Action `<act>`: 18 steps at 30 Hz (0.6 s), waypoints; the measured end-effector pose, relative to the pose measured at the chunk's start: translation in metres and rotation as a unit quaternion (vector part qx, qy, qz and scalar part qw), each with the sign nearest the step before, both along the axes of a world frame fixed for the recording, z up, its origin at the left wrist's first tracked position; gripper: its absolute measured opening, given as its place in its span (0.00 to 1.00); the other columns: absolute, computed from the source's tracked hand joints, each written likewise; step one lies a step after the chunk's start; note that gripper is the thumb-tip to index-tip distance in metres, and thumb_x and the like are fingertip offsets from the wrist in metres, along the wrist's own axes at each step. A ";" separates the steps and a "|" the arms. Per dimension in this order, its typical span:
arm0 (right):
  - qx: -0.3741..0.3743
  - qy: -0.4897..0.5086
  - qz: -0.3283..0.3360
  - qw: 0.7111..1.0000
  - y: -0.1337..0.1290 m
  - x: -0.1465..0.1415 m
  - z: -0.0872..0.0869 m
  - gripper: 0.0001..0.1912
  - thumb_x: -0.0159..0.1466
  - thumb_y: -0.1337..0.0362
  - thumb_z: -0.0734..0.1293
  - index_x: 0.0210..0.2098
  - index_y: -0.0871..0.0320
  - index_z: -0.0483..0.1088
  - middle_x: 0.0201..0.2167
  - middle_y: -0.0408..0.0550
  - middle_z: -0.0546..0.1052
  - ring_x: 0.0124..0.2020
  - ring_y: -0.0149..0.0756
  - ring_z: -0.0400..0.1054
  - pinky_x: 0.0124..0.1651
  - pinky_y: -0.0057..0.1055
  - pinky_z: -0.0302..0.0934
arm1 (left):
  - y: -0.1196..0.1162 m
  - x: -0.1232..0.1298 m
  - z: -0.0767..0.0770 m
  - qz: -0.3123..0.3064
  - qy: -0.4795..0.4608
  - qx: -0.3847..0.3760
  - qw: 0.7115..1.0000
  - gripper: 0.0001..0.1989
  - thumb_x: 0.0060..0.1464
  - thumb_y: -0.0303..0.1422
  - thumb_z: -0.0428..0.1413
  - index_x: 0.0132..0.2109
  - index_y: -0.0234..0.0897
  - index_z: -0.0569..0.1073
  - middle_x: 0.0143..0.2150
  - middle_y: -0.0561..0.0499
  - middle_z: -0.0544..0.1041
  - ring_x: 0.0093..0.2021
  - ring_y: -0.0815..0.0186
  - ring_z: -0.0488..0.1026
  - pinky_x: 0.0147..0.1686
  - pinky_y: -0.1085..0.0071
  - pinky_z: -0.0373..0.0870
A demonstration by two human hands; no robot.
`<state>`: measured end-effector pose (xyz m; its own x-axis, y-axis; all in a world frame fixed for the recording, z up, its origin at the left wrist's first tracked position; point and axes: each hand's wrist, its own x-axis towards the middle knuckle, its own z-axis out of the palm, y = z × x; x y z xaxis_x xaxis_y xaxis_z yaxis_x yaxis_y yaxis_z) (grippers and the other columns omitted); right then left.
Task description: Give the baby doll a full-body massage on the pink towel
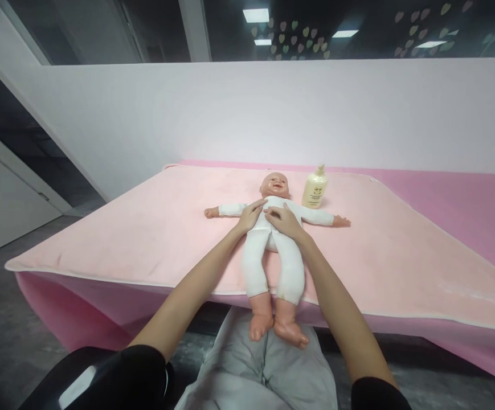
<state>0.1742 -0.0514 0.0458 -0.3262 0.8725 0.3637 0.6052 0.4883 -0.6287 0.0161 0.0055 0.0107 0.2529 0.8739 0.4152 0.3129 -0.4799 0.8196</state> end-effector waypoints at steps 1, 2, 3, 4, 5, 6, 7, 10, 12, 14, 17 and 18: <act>0.002 -0.020 -0.005 1.000 0.001 0.000 -0.001 0.16 0.65 0.56 0.59 0.44 0.55 0.72 0.51 0.46 0.74 0.58 0.40 0.64 0.69 0.53 0.27 | -0.001 0.000 0.001 0.000 -0.003 -0.001 1.000 0.19 0.59 0.28 0.46 0.54 0.36 0.73 0.61 0.48 0.68 0.64 0.67 0.61 0.65 0.64 0.53; 0.001 -0.043 -0.013 0.999 0.002 -0.001 -0.001 0.17 0.65 0.56 0.59 0.48 0.54 0.71 0.56 0.47 0.71 0.62 0.41 0.58 0.68 0.53 0.26 | -0.002 0.000 0.002 0.000 -0.005 -0.002 1.000 0.19 0.59 0.28 0.46 0.54 0.36 0.73 0.61 0.48 0.68 0.64 0.67 0.61 0.65 0.64 0.53; -0.003 -0.066 -0.026 0.997 0.003 -0.001 -0.002 0.18 0.66 0.57 0.58 0.51 0.54 0.69 0.59 0.47 0.67 0.65 0.41 0.53 0.68 0.55 0.25 | -0.002 0.000 0.002 -0.001 -0.007 -0.003 1.000 0.19 0.58 0.28 0.46 0.54 0.36 0.73 0.61 0.48 0.68 0.64 0.66 0.61 0.65 0.64 0.53; -0.009 -0.088 -0.045 0.995 0.004 -0.002 -0.002 0.19 0.66 0.56 0.58 0.53 0.53 0.68 0.62 0.47 0.63 0.67 0.42 0.48 0.67 0.57 0.24 | -0.003 0.000 0.003 -0.001 -0.008 -0.004 1.000 0.19 0.58 0.28 0.46 0.54 0.35 0.73 0.61 0.48 0.68 0.64 0.66 0.62 0.65 0.64 0.53; -0.014 -0.105 -0.068 0.992 0.005 -0.002 -0.002 0.20 0.67 0.55 0.57 0.55 0.52 0.67 0.64 0.47 0.60 0.68 0.43 0.45 0.66 0.58 0.25 | -0.004 0.000 0.003 -0.001 -0.009 -0.004 1.000 0.19 0.58 0.28 0.46 0.54 0.35 0.73 0.61 0.47 0.68 0.63 0.66 0.62 0.65 0.64 0.53; -0.020 -0.118 -0.092 0.989 0.005 -0.003 -0.002 0.21 0.67 0.54 0.57 0.56 0.51 0.66 0.66 0.47 0.57 0.69 0.44 0.43 0.66 0.60 0.25 | -0.004 0.000 0.004 0.000 -0.009 -0.004 1.000 0.19 0.58 0.28 0.46 0.54 0.35 0.73 0.61 0.47 0.68 0.63 0.66 0.62 0.65 0.65 0.53; -0.024 -0.128 -0.115 0.985 0.006 -0.003 -0.001 0.22 0.67 0.52 0.57 0.57 0.50 0.65 0.67 0.47 0.55 0.69 0.44 0.42 0.66 0.61 0.25 | -0.005 0.001 0.004 0.002 -0.007 -0.003 1.000 0.20 0.58 0.28 0.46 0.54 0.34 0.73 0.61 0.47 0.68 0.63 0.66 0.62 0.65 0.65 0.53; -0.033 -0.138 -0.170 0.975 0.007 -0.001 -0.002 0.26 0.67 0.49 0.56 0.61 0.50 0.61 0.68 0.50 0.52 0.69 0.46 0.42 0.65 0.62 0.28 | -0.006 0.001 0.005 0.007 0.004 0.001 1.000 0.20 0.59 0.28 0.45 0.54 0.33 0.73 0.61 0.46 0.68 0.64 0.66 0.61 0.65 0.65 0.53; -0.036 -0.126 -0.204 0.970 0.009 0.003 -0.003 0.28 0.67 0.48 0.55 0.63 0.53 0.59 0.67 0.53 0.52 0.68 0.47 0.43 0.65 0.62 0.29 | -0.007 0.001 0.006 0.011 0.012 0.005 1.000 0.20 0.58 0.28 0.46 0.54 0.34 0.73 0.61 0.47 0.69 0.63 0.66 0.62 0.65 0.64 0.53; -0.037 -0.098 -0.240 0.965 0.010 0.010 -0.006 0.29 0.67 0.48 0.54 0.62 0.56 0.59 0.66 0.56 0.56 0.67 0.49 0.47 0.65 0.62 0.28 | -0.007 0.000 0.008 0.016 0.016 0.017 1.000 0.19 0.56 0.27 0.46 0.51 0.36 0.75 0.59 0.49 0.70 0.62 0.65 0.63 0.64 0.64 0.55; -0.024 -0.068 -0.273 0.959 0.012 0.021 -0.010 0.29 0.67 0.49 0.53 0.59 0.59 0.63 0.58 0.58 0.67 0.61 0.48 0.58 0.65 0.57 0.30 | -0.011 -0.002 0.012 0.015 0.018 0.040 0.999 0.21 0.48 0.20 0.44 0.41 0.37 0.80 0.50 0.50 0.78 0.55 0.64 0.71 0.60 0.64 0.62; -0.017 -0.068 -0.277 0.958 0.013 0.024 -0.011 0.28 0.67 0.49 0.53 0.57 0.60 0.65 0.55 0.58 0.70 0.59 0.48 0.61 0.66 0.54 0.33 | -0.013 -0.002 0.015 0.007 0.017 0.040 0.999 0.22 0.44 0.19 0.44 0.36 0.37 0.80 0.44 0.50 0.80 0.50 0.64 0.74 0.57 0.64 0.66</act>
